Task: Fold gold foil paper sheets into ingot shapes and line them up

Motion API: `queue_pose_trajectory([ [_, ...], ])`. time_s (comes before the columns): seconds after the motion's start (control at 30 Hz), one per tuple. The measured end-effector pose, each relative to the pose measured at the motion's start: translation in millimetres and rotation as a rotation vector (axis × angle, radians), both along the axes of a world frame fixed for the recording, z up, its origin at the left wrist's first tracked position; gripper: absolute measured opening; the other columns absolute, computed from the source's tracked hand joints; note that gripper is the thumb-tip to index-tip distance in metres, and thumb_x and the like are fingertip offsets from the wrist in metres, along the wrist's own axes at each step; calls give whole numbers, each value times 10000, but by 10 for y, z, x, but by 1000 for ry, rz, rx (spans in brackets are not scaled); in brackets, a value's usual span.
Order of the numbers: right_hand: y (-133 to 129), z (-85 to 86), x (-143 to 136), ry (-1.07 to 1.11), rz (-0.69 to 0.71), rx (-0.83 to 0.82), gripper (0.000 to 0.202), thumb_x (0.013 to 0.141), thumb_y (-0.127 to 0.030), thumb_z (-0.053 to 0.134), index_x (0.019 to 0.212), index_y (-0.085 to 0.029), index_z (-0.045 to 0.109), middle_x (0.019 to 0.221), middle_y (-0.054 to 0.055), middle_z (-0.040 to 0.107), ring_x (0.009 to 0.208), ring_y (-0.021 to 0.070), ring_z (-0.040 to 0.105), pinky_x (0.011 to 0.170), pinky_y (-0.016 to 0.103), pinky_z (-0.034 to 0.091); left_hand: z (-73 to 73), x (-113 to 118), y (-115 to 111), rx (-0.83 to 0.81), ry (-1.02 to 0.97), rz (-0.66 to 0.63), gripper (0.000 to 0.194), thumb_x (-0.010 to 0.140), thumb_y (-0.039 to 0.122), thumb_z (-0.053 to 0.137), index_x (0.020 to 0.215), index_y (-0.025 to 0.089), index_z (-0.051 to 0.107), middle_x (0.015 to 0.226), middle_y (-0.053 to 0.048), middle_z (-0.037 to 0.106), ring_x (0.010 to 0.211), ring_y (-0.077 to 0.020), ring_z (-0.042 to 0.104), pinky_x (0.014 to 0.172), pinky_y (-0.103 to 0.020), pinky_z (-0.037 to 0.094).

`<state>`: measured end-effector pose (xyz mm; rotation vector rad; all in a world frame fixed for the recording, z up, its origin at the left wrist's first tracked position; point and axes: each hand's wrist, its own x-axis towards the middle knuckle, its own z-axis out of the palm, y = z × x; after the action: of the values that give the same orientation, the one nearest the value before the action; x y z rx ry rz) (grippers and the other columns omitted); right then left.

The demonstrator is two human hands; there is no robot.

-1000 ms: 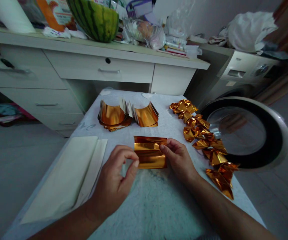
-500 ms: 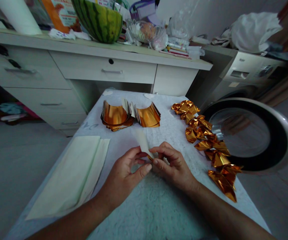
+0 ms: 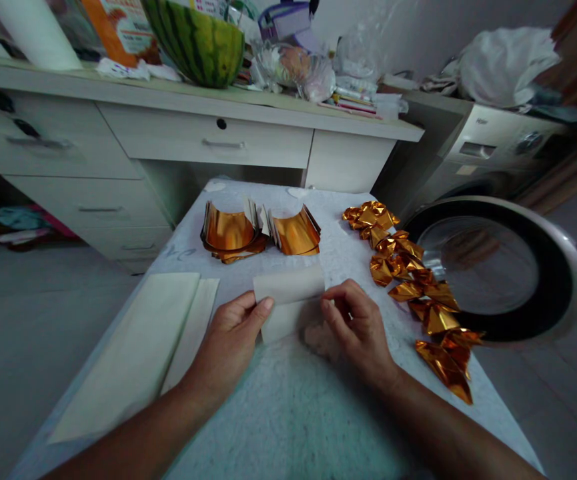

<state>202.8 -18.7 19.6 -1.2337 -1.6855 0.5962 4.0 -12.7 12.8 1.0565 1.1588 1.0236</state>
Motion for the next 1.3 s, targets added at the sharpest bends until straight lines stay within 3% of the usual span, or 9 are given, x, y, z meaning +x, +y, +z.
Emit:
queue_pose_trajectory([
  [0.1, 52, -19, 14, 209, -31, -194, 223, 867, -358, 633, 1021, -211, 567, 836, 3, 554, 739, 143, 523, 640, 260, 427, 38, 11, -20, -16, -14, -32, 263, 881, 358, 598, 1069, 202, 693, 925, -23, 739, 827, -185, 661, 795, -299, 517],
  [0.2, 91, -61, 1, 421, 143, -451, 264, 877, -453, 607, 941, -199, 572, 825, 8, 594, 718, 144, 557, 616, 252, 443, 68, 27, -33, -23, -36, -61, 259, 859, 348, 621, 1058, 186, 660, 942, -34, 721, 821, -181, 655, 783, -298, 519],
  [0.3, 113, -110, -6, 460, 142, -517, 261, 863, -449, 615, 871, -195, 560, 793, -2, 605, 668, 130, 554, 581, 234, 430, 40, 27, -29, 14, -37, -27, 310, 864, 320, 610, 1147, 217, 536, 879, 9, 677, 760, -155, 637, 723, -283, 518],
  [0.43, 134, -146, 14, 248, 31, -450, 267, 858, -355, 606, 1063, -223, 495, 702, -51, 570, 603, 131, 536, 538, 231, 398, -25, -6, -27, 64, 113, -9, 354, 889, 261, 522, 1212, 273, 379, 711, 85, 563, 613, -134, 574, 565, -236, 458],
  [0.53, 143, -141, 18, 34, -54, -372, 372, 835, -262, 602, 1155, -231, 415, 635, -89, 509, 550, 128, 494, 527, 235, 361, -27, -44, -31, 178, 377, -61, 311, 893, 220, 481, 1191, 270, 405, 694, 84, 556, 594, -131, 559, 549, -231, 422],
  [0.77, 148, -169, 18, -364, -71, -247, 113, 820, -207, 615, 924, -207, 571, 765, 0, 546, 697, 163, 514, 638, 278, 385, -47, -105, 25, 504, 862, -226, 217, 878, 135, 474, 967, 208, 657, 911, -30, 689, 864, -203, 636, 803, -367, 464],
  [0.87, 152, -192, 30, -467, -30, -199, 126, 810, -170, 641, 928, -198, 606, 853, 41, 596, 814, 201, 531, 722, 315, 407, -80, -108, 37, 571, 1016, -288, 226, 882, 124, 503, 967, 209, 693, 864, -38, 673, 859, -236, 618, 798, -420, 459],
  [1.1, 146, -179, 18, -545, 1, -164, 120, 814, -150, 657, 923, -186, 621, 893, 56, 648, 871, 228, 536, 792, 358, 406, -141, -56, -5, 854, 912, -366, 322, 881, 20, 485, 1065, 193, 685, 1029, -63, 662, 964, -215, 572, 834, -377, 510],
  [1.3, 173, -158, 133, -520, 82, -200, 132, 859, -149, 582, 968, -191, 644, 883, 47, 659, 853, 209, 562, 805, 359, 416, -163, -42, -5, 835, 915, -474, 460, 789, -70, 443, 1096, 186, 670, 1103, -58, 664, 1017, -218, 566, 893, -400, 520],
])
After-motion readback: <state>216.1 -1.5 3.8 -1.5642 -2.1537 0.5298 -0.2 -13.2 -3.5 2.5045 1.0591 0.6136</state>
